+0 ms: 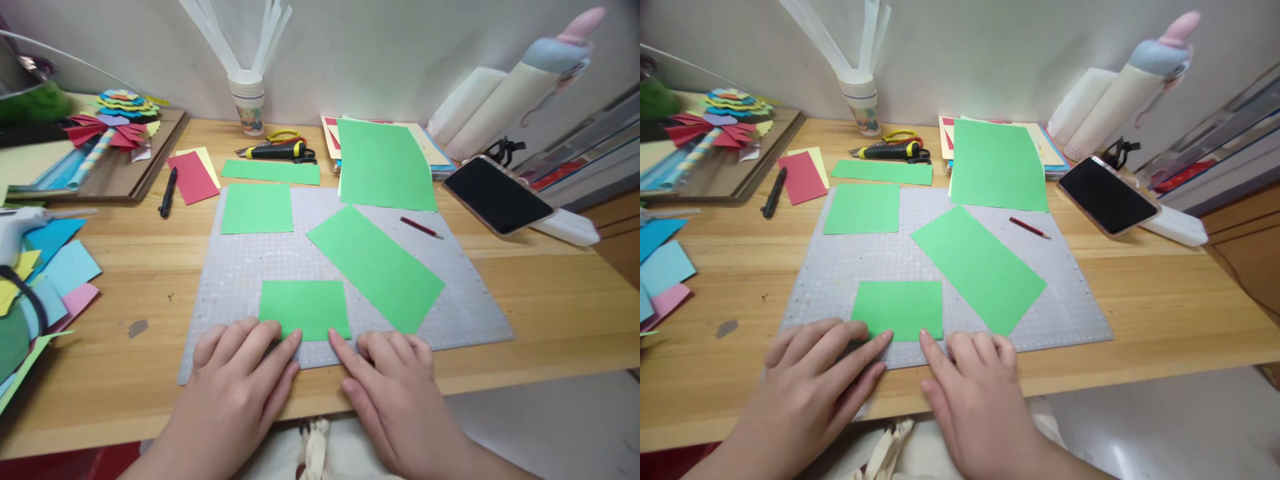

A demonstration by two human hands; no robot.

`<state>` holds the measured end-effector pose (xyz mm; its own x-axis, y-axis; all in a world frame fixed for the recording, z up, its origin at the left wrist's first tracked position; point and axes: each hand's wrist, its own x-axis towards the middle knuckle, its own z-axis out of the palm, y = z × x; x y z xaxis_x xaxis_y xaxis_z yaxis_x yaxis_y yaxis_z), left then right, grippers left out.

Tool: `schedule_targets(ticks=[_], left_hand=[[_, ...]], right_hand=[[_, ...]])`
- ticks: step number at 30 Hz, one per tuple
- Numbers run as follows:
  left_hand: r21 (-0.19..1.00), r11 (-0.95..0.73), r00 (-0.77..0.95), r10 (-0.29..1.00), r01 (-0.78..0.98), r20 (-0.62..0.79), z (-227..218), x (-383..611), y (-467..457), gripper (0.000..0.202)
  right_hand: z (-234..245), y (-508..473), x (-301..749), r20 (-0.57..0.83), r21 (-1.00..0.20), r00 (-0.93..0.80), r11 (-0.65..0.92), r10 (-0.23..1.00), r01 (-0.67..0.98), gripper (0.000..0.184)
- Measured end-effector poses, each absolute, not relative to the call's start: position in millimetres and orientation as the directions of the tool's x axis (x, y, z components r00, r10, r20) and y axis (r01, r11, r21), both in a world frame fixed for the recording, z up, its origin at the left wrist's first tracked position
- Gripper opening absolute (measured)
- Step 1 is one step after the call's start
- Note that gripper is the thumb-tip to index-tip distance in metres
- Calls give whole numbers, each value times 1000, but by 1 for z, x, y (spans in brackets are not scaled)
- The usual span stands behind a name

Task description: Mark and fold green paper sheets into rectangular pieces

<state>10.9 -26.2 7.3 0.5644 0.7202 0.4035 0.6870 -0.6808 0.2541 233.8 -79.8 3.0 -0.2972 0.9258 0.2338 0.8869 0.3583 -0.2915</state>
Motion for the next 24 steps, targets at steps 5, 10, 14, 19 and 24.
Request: schedule_targets(ticks=[5, 10, 14, 19, 24], left_hand=[[243, -679, 557, 718, 693, 417, 5, 17, -29, 22], [210, -653, 540, 734, 728, 412, 1, 34, -40, 28], [102, -606, 514, 742, 789, 430, 3, 27, -44, 30], [-11, -557, 523, 773, 831, 359, 1, -1, -50, 36], [-93, -505, 505, 797, 858, 331, -2, -19, -58, 42]], right_hand=[[-2, -89, 250, 178, -296, -287, 330, 941, 896, 38], [-3, -89, 252, 160, -289, -315, 350, 935, 891, 39], [-3, -88, 253, 162, -291, -331, 365, 930, 884, 40], [-4, -87, 255, 176, -287, -349, 387, 920, 876, 41], [-3, -84, 255, 179, -294, -359, 398, 916, 869, 39]])
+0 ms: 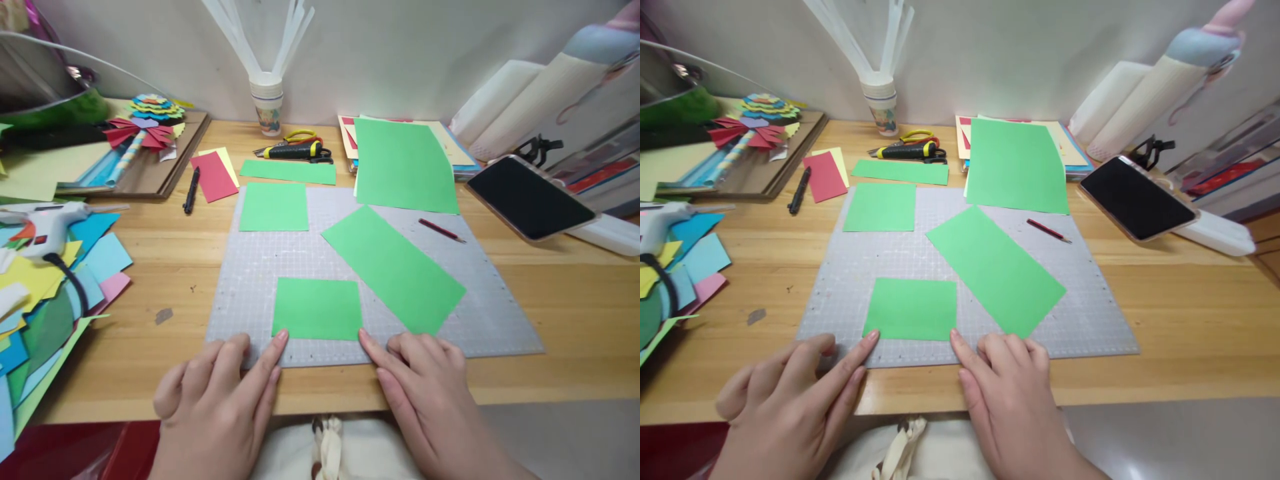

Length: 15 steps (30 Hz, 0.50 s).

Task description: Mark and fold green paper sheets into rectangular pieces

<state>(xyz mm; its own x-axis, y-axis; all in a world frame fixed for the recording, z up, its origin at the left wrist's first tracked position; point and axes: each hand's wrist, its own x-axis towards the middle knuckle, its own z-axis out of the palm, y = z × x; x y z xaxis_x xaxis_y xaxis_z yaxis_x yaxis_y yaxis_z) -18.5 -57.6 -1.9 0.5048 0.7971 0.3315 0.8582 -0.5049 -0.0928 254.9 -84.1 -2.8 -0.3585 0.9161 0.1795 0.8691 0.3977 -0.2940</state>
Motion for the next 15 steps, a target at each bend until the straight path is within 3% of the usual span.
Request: schedule_targets(ticks=[6, 11, 15], left_hand=[[-126, -511, 522, 787, 850, 328, 6, -32, -58, 40], [71, -468, 411, 831, 881, 375, 13, -19, -46, 18], [203, -567, 491, 808, 799, 325, 15, -3, -29, 13]], right_hand=[[-1, -85, 256, 193, -311, -360, 405, 913, 860, 38], [4, -75, 250, 192, -405, -305, 358, 933, 841, 29], [11, -59, 241, 226, -418, -252, 328, 941, 847, 15]])
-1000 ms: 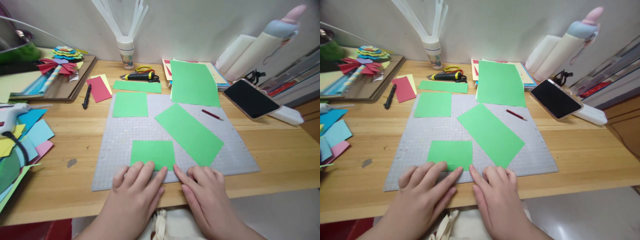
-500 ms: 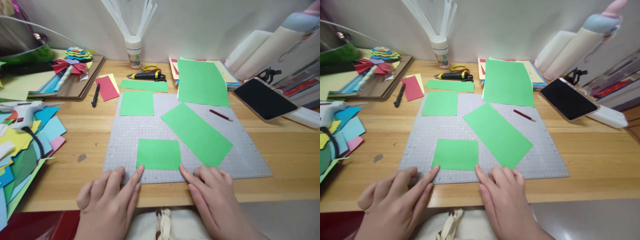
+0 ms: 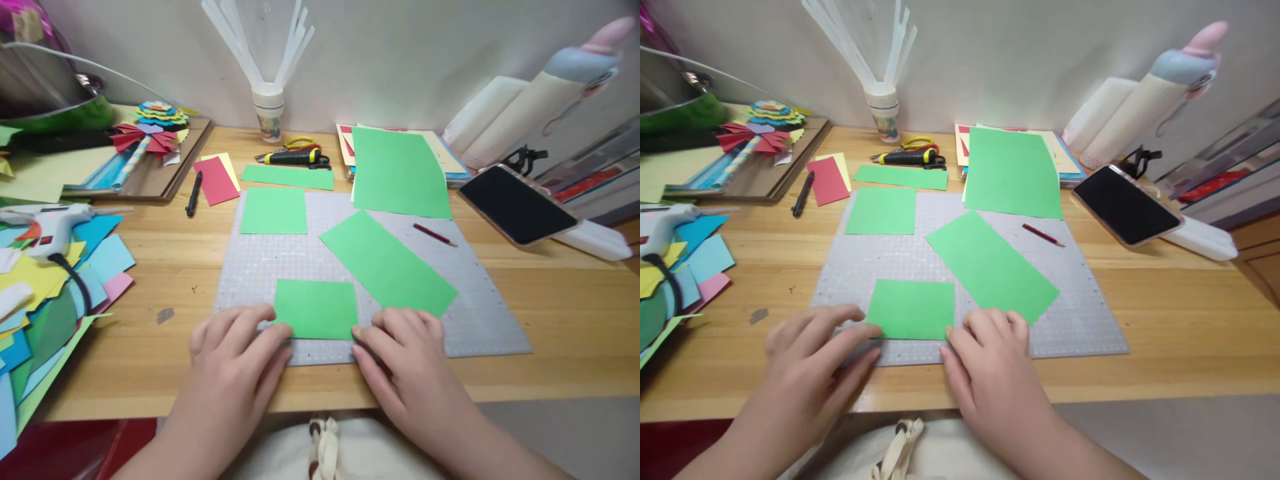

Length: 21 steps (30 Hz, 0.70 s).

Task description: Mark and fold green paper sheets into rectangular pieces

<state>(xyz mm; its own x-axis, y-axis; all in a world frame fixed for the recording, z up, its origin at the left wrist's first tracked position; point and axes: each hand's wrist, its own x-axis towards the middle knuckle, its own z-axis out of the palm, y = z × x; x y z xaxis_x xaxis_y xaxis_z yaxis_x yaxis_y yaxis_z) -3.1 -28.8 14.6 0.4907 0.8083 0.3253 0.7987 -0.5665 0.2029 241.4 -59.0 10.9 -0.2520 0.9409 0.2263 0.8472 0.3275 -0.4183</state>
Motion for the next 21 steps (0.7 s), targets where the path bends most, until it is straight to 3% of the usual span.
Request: schedule_targets(ticks=[3, 6, 10, 14, 17, 21], left_hand=[[239, -648, 567, 755, 723, 330, 16, 3, -17, 16], [202, -703, 626, 704, 682, 337, 18, 4, -11, 22], [188, -721, 639, 683, 667, 355, 20, 5, -8, 20], [185, -719, 633, 683, 669, 365, 20, 9, -7, 18], [172, -728, 644, 673, 664, 363, 19, 12, -6, 20], [227, -720, 635, 688, 656, 351, 17, 12, -5, 19]], right_hand=[[14, -48, 234, 203, -393, -334, 389, 921, 833, 13], [14, -38, 228, 187, -366, -452, 489, 872, 792, 16], [12, -28, 223, 224, -218, -568, 609, 792, 763, 16], [15, -22, 223, 176, -121, -629, 651, 757, 749, 17], [20, -20, 224, 135, -164, -631, 645, 764, 746, 15], [26, -19, 226, 11, -365, -499, 468, 867, 805, 9]])
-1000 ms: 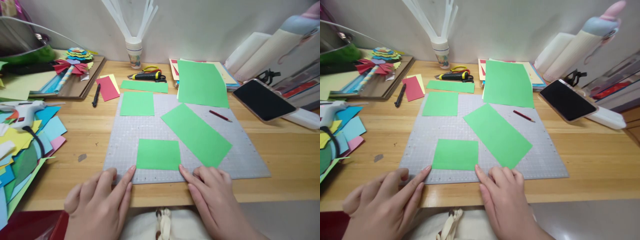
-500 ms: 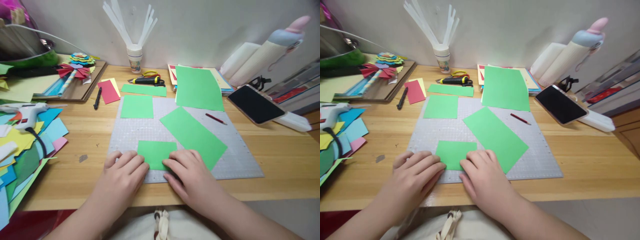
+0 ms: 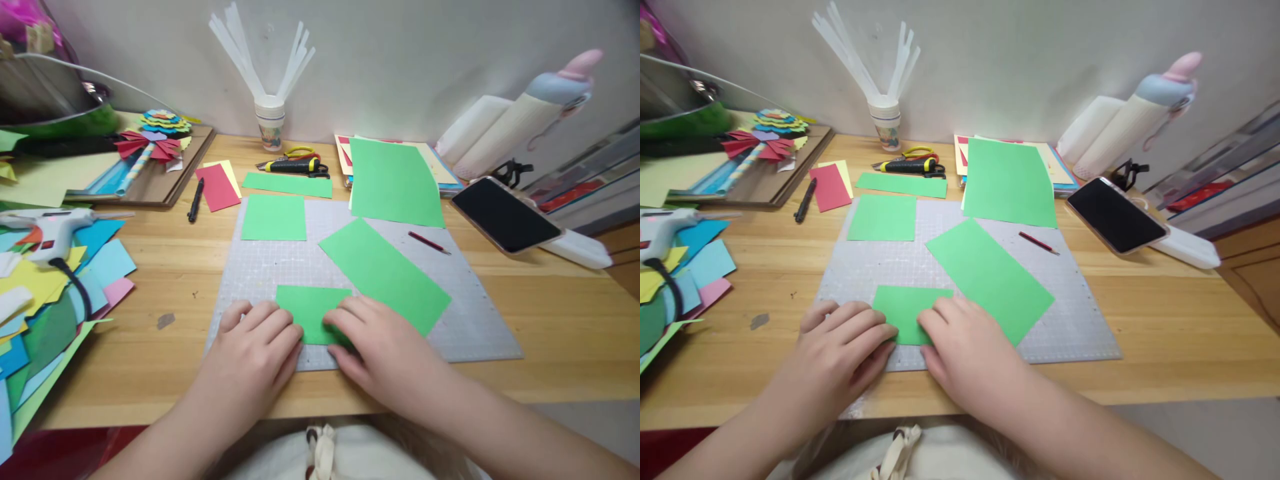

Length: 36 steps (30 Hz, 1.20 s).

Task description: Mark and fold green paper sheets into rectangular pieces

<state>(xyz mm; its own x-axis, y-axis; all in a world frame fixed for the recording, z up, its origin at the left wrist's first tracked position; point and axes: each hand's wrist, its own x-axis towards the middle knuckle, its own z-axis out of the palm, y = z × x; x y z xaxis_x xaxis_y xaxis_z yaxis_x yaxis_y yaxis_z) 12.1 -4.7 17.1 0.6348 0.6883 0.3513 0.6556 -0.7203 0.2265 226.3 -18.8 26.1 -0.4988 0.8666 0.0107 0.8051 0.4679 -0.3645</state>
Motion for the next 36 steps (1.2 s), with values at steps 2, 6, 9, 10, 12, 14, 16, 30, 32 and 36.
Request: schedule_targets(ticks=[2, 6, 9, 10, 12, 14, 16, 30, 32, 36], left_hand=[[264, -701, 619, 710, 662, 336, 16, 11, -5, 18], [312, -671, 593, 741, 672, 316, 14, 10, -6, 11], [310, -689, 592, 723, 655, 358, 13, 9, -8, 14], [301, -707, 596, 704, 640, 386, 14, 9, -9, 15], [290, -740, 599, 665, 607, 445, 15, 8, -11, 14], [305, -751, 582, 651, 585, 487, 17, 7, -12, 13], [338, -739, 549, 665, 583, 506, 20, 7, -13, 13], [381, -689, 421, 697, 616, 581, 46, 19, -24, 11], [348, -708, 441, 674, 615, 592, 48, 20, -25, 10], [366, -724, 446, 664, 585, 601, 50, 21, -27, 12]], right_hand=[[28, -20, 228, -72, -435, -422, 352, 904, 829, 16], [30, -23, 229, -121, -556, -394, 267, 911, 787, 17], [33, -23, 230, -181, -679, -385, 168, 905, 715, 19], [35, -22, 231, -217, -722, -389, 121, 896, 681, 19], [38, -19, 233, -282, -792, -410, 31, 867, 609, 16], [41, -17, 235, -292, -827, -418, -7, 860, 563, 14], [45, -17, 234, -202, -825, -415, 74, 887, 560, 12], [52, -35, 216, 459, -312, -448, 612, 767, 727, 10], [52, -36, 215, 465, -274, -484, 640, 741, 718, 11], [55, -37, 213, 506, -195, -533, 693, 678, 694, 12]])
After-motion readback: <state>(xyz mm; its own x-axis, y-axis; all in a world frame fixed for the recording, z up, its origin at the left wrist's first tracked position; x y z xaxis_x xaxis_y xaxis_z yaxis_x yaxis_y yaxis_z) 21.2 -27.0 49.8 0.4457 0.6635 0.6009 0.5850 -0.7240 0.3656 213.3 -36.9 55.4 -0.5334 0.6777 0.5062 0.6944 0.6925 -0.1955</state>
